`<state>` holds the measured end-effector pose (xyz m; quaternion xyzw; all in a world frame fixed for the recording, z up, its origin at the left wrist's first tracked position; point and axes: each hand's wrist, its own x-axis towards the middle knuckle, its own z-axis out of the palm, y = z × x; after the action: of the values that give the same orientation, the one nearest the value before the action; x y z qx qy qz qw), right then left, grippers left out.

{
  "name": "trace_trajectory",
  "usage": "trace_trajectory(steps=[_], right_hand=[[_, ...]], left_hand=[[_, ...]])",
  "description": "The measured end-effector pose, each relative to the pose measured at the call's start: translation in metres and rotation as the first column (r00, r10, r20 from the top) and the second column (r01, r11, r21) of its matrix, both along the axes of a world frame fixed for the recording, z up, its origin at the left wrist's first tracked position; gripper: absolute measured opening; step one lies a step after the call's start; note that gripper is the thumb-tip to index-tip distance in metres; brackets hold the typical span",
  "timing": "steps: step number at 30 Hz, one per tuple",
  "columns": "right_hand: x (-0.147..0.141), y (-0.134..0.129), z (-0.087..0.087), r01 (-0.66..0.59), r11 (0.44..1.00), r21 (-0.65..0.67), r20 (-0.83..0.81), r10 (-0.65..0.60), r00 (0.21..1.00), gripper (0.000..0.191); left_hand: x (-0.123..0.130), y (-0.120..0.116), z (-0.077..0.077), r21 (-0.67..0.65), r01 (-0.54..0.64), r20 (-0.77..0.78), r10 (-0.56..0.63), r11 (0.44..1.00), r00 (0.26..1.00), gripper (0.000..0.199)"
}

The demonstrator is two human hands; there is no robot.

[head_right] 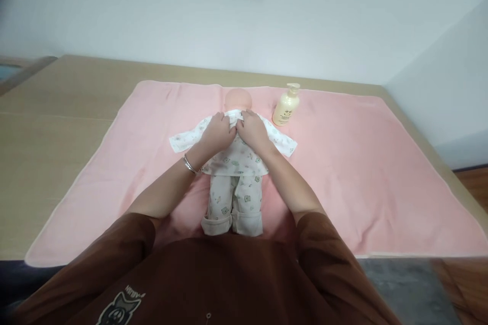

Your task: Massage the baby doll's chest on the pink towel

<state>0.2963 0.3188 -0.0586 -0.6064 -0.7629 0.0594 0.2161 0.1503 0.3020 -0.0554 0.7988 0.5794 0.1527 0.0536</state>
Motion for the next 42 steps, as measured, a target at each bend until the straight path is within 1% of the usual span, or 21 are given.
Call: trace_trajectory(steps=[2, 4, 7, 10, 14, 16, 18, 20, 23, 28, 31, 34, 36, 40, 42], right_hand=[[0.003, 0.005, -0.004, 0.048, 0.998, -0.039, -0.017, -0.049, 0.999, 0.029], [0.007, 0.009, -0.007, 0.093, 0.991, -0.099, -0.010, -0.095, 0.995, 0.034], [0.011, 0.011, -0.008, 0.088, 0.987, -0.134, 0.030, -0.084, 0.996, 0.040], [0.009, 0.006, -0.007, 0.077, 0.991, -0.110, 0.122, -0.064, 0.991, 0.047], [-0.003, -0.014, -0.001, 0.077, 0.992, -0.100, 0.264, -0.048, 0.963, 0.047], [-0.008, -0.024, 0.003, 0.075, 0.992, -0.097, 0.300, -0.043, 0.953, 0.045], [-0.010, -0.028, 0.006, 0.080, 0.992, -0.098, 0.307, -0.047, 0.951, 0.044], [-0.007, -0.025, 0.006, 0.090, 0.990, -0.111, 0.279, -0.056, 0.959, 0.044], [0.004, -0.012, 0.005, 0.086, 0.986, -0.143, 0.201, -0.056, 0.978, 0.044], [0.019, 0.005, -0.001, 0.068, 0.982, -0.177, 0.107, -0.049, 0.993, 0.051], [0.017, 0.005, -0.004, 0.053, 0.988, -0.142, 0.131, -0.034, 0.991, 0.052], [0.010, 0.002, -0.007, 0.075, 0.994, -0.075, 0.201, -0.059, 0.978, 0.050], [0.005, 0.001, -0.008, 0.097, 0.994, -0.045, 0.236, -0.083, 0.968, 0.049], [-0.001, -0.001, -0.009, 0.117, 0.993, -0.031, 0.256, -0.106, 0.961, 0.047], [-0.004, -0.005, -0.008, 0.128, 0.992, -0.021, 0.263, -0.118, 0.958, 0.046]], left_hand=[[-0.005, 0.005, 0.005, -0.057, -0.011, 0.082, 0.015, 0.998, 0.997, 0.030], [-0.010, 0.009, 0.008, -0.130, -0.036, 0.169, 0.058, 0.991, 0.984, 0.037], [-0.015, 0.014, 0.010, -0.195, -0.041, 0.248, 0.090, 0.980, 0.965, 0.051], [-0.017, 0.018, 0.005, -0.214, -0.040, 0.276, 0.099, 0.976, 0.956, 0.059], [-0.016, 0.025, -0.004, -0.183, -0.070, 0.200, 0.107, 0.981, 0.974, 0.059], [-0.015, 0.027, -0.007, -0.179, -0.076, 0.182, 0.108, 0.981, 0.977, 0.059], [-0.013, 0.026, -0.008, -0.168, -0.077, 0.180, 0.108, 0.983, 0.978, 0.057], [-0.010, 0.024, -0.009, -0.138, -0.092, 0.171, 0.115, 0.986, 0.978, 0.053], [-0.002, 0.017, -0.011, -0.073, -0.113, 0.140, 0.122, 0.991, 0.983, 0.050], [0.009, 0.007, -0.021, 0.013, -0.097, 0.140, 0.094, 0.995, 0.986, 0.050], [0.009, 0.009, -0.025, 0.026, -0.075, 0.153, 0.070, 0.997, 0.986, 0.048], [0.006, 0.014, -0.027, 0.030, -0.031, 0.156, 0.026, 0.999, 0.987, 0.043], [0.005, 0.017, -0.026, 0.028, -0.028, 0.167, 0.023, 0.999, 0.986, 0.040], [0.004, 0.019, -0.021, -0.004, -0.065, 0.156, 0.064, 0.998, 0.986, 0.038], [0.002, 0.020, -0.017, -0.005, -0.053, 0.138, 0.053, 0.999, 0.989, 0.035]])
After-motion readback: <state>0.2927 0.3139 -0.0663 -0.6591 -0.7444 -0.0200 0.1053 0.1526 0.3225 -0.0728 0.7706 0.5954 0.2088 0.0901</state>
